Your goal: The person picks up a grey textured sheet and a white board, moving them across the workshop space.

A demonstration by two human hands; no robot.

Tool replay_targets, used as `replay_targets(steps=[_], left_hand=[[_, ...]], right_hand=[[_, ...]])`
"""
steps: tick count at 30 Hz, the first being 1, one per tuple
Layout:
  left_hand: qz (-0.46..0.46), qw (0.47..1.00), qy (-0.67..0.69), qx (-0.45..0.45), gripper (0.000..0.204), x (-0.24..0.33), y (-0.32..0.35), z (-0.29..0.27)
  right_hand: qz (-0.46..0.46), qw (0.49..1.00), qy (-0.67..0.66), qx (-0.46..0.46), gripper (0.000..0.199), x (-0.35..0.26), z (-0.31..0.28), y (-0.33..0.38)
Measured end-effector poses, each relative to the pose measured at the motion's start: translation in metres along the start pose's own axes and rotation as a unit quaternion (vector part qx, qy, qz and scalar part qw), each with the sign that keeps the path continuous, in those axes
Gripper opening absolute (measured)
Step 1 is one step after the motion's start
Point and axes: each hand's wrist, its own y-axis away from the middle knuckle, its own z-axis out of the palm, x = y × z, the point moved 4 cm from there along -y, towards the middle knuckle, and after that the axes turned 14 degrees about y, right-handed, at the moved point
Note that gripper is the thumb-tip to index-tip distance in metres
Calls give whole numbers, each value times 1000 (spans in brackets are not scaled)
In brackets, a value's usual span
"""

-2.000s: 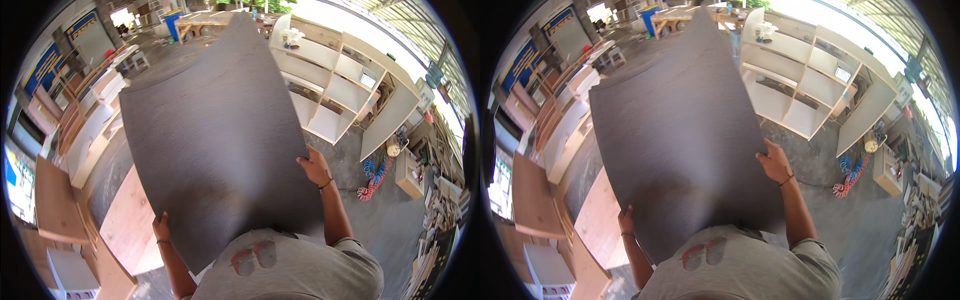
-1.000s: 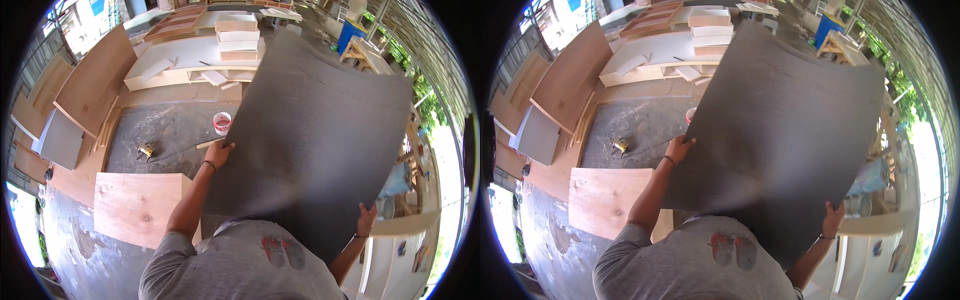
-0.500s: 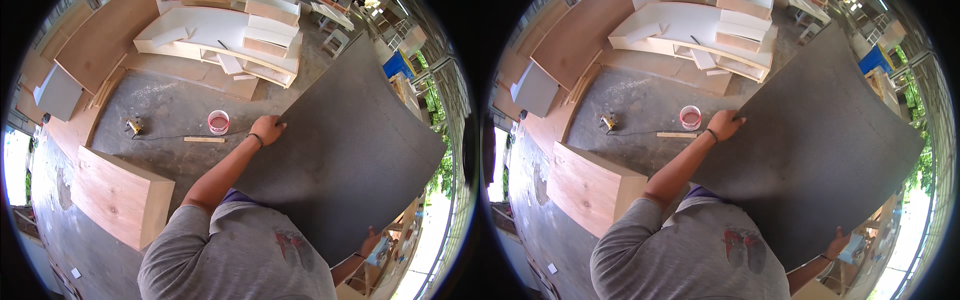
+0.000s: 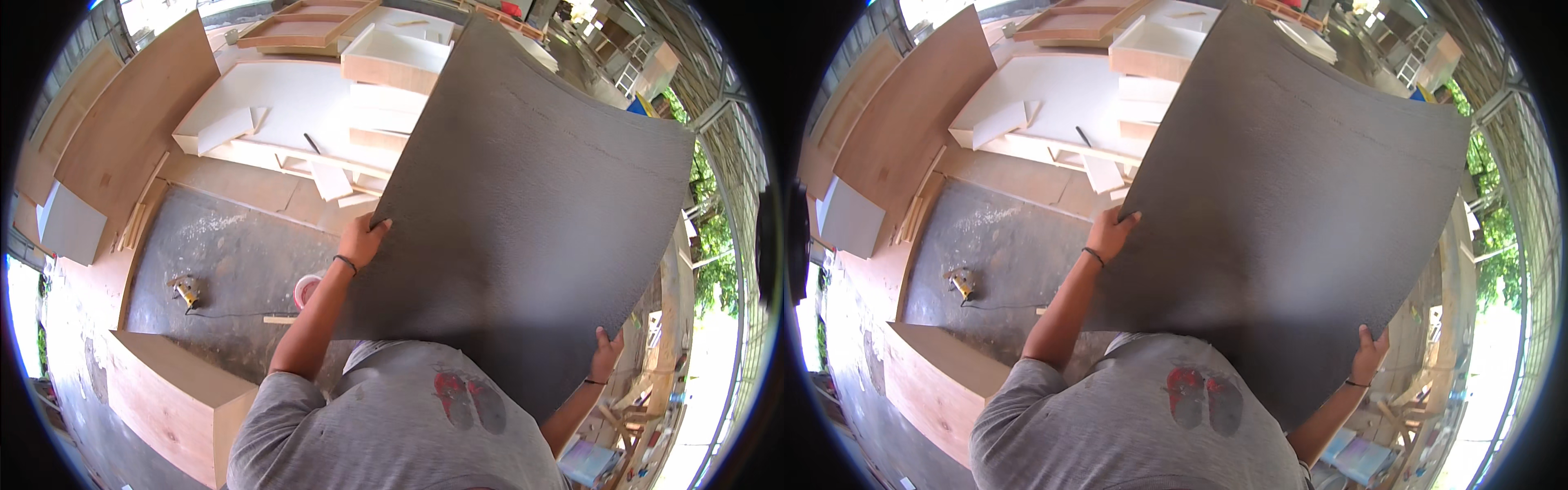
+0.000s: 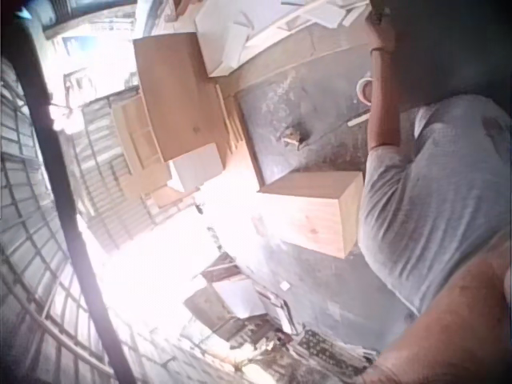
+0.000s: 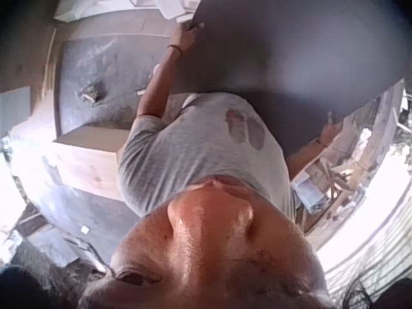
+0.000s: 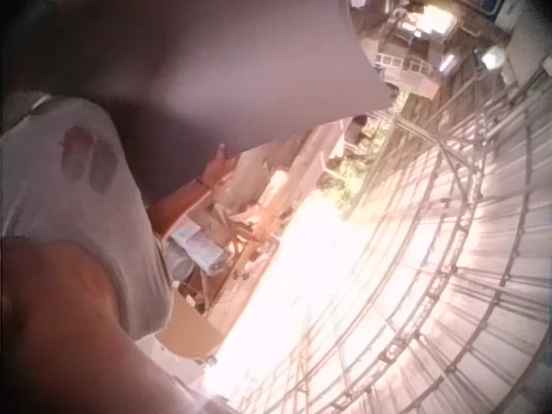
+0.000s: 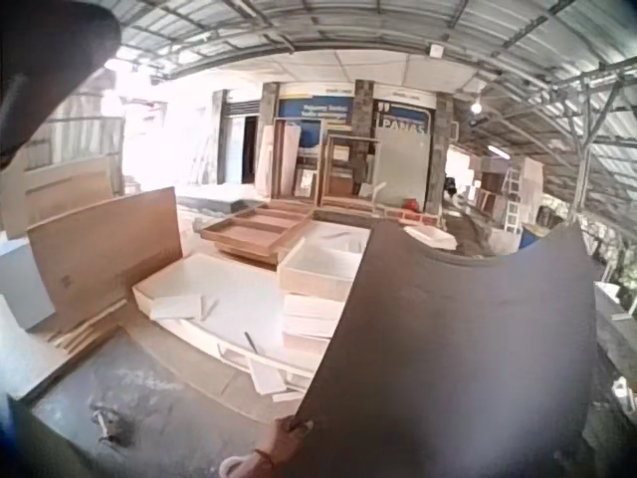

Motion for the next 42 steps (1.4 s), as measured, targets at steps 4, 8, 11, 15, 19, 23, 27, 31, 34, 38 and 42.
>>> replay_targets(steps=[4,8,11,15,19,23,27,31,34,38,42], left_hand=[[-8,998,30,48,33,-4,-64,-16],[4,991,34,133,30,-3,-114,-35],[2,980,77,181,28,-11,-157,-41],[-51,962,100,247,27,-36,-204,-55],[-67,940,133,306,25,-58,-269,-56],[-93,903,182,377,24,-60,-320,-47],[-105,862,287,404,26,-45,-377,-28],[-127,823,337,439,29,-44,-433,-10],[-133,803,360,457,30,-41,-467,3],[-167,782,357,483,30,-40,-469,12],[-171,772,354,499,31,-24,-473,21]], right_hand=[[-25,989,-114,-91,53,-29,60,-93],[-72,992,-77,-69,47,-76,125,-178],[-38,979,-130,-155,40,-71,203,-259],[-191,947,-130,-221,39,-128,307,-353],[-234,894,-198,-325,41,-180,428,-453],[-339,862,-126,-355,41,-255,524,-551],[-462,798,-80,-379,41,-342,610,-650],[-504,758,-53,-410,48,-427,686,-716],[-530,767,-32,-361,52,-447,739,-758],[-486,734,40,-471,53,-472,776,-761],[-458,763,167,-425,47,-466,819,-777]])
